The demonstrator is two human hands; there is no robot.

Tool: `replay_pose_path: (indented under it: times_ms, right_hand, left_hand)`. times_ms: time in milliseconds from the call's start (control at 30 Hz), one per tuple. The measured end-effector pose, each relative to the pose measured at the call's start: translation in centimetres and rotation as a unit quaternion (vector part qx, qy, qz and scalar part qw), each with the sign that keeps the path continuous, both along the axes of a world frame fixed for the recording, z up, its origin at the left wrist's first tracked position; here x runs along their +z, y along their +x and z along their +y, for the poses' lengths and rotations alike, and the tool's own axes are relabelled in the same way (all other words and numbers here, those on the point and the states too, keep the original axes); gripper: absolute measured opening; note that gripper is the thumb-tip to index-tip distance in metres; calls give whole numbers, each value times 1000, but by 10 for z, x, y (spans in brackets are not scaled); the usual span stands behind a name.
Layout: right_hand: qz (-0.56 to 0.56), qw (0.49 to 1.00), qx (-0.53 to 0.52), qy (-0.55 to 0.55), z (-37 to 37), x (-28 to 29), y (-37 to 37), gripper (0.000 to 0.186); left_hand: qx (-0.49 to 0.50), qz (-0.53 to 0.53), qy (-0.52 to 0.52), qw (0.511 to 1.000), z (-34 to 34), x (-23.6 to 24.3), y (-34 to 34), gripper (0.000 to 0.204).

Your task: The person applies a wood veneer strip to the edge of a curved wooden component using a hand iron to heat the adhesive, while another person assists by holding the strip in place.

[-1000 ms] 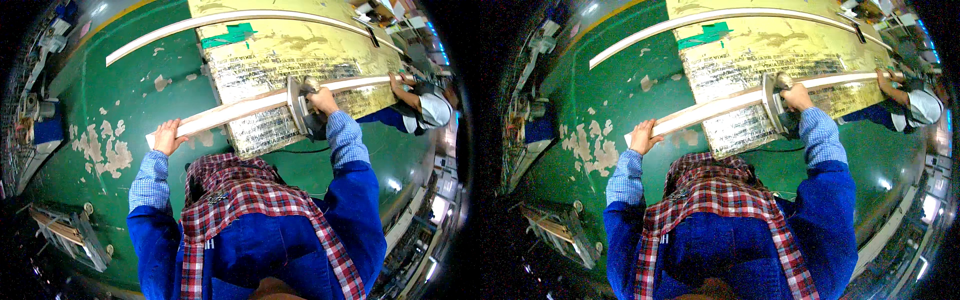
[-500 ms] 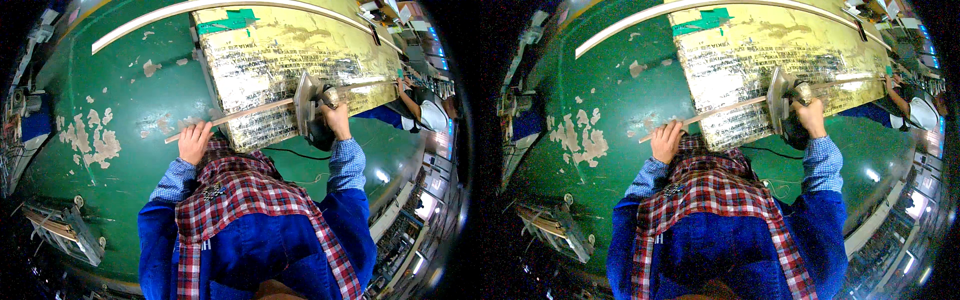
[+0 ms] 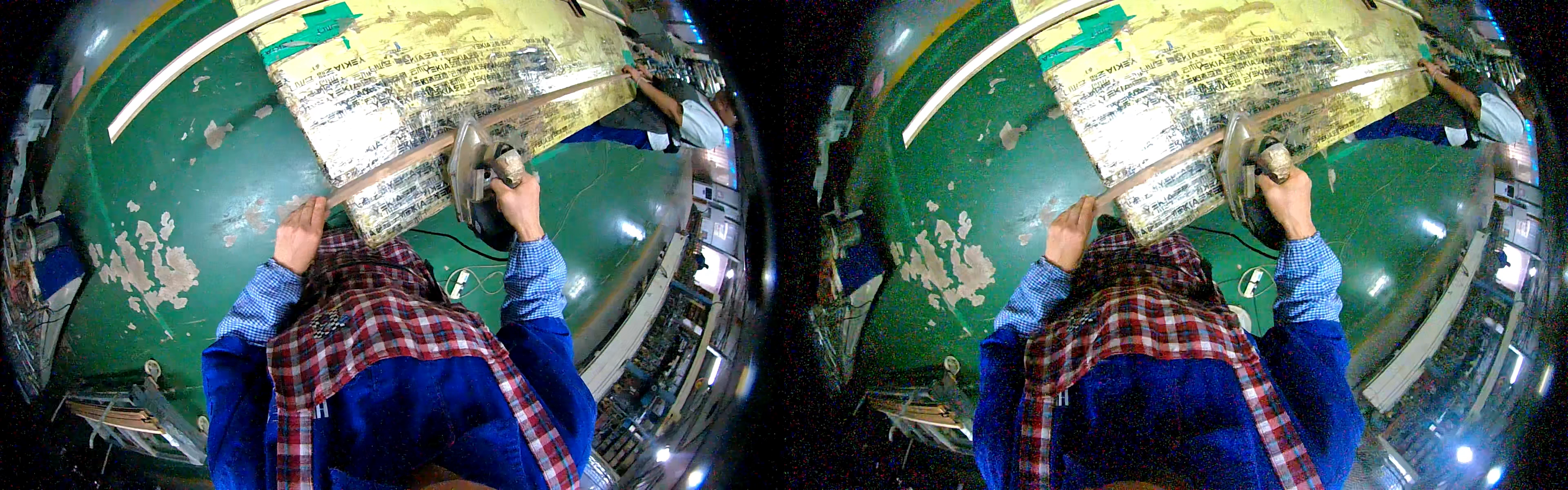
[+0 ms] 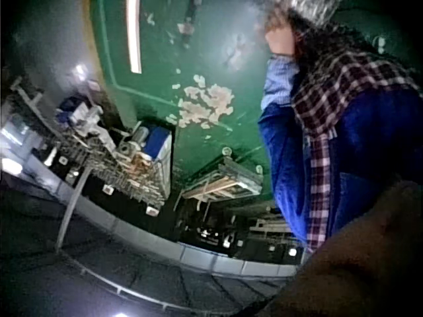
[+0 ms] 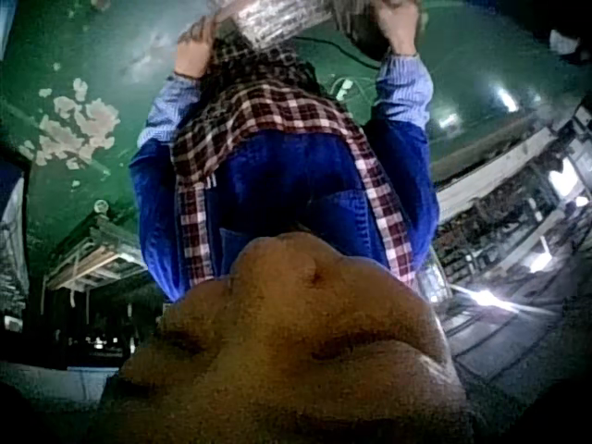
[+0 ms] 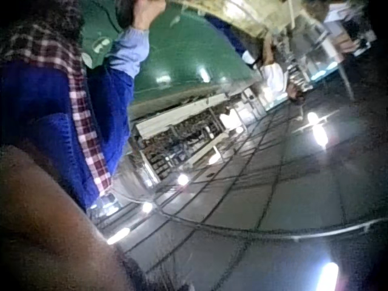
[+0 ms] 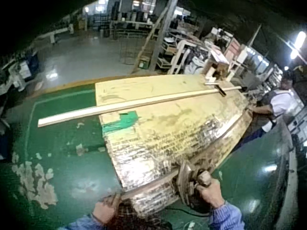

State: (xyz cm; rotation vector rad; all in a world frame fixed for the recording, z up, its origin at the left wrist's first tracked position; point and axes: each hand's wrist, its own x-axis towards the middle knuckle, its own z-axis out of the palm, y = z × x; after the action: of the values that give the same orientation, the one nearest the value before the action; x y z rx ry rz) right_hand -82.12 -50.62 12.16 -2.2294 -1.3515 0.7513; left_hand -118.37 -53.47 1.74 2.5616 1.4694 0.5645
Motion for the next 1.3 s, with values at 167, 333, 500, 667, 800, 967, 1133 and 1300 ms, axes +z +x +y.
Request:
replay_pose_path:
  times_ms: [167,333,500,667,800,967,1133,1300]
  right_hand:
    - [13,999,45,14,7,-5,-12,21]
    - [74,988,116,74,12,-5,-45,20]
    - [44,984,170,14,-16,1,-114,24]
    - [-1,981,194,26,-56,-5,-184,28]
    - [-85,954,277,-77,-71,-4,-215,45]
    - [-57,948,305,-67,-67,13,-219,48]
    - [-81,973,215,7,-39,6,-174,38]
    - [-58,985,161,19,5,13,-100,35]
  left_hand:
    - [37,-44,-58,997,-11,-4,-29,27]
    - [121,-182,-121,968,-20,-21,-37,23]
    - [148,-246,-140,948,-23,-33,-36,22]
    - [122,-281,-126,944,-25,-43,-41,23]
    - [97,-269,-171,943,-22,-39,-45,24]
    - [85,-227,-169,955,-19,-37,-55,23]
    - [83,-251,-157,952,-12,-23,-46,19]
    - [94,-184,-168,964,-13,-20,-45,20]
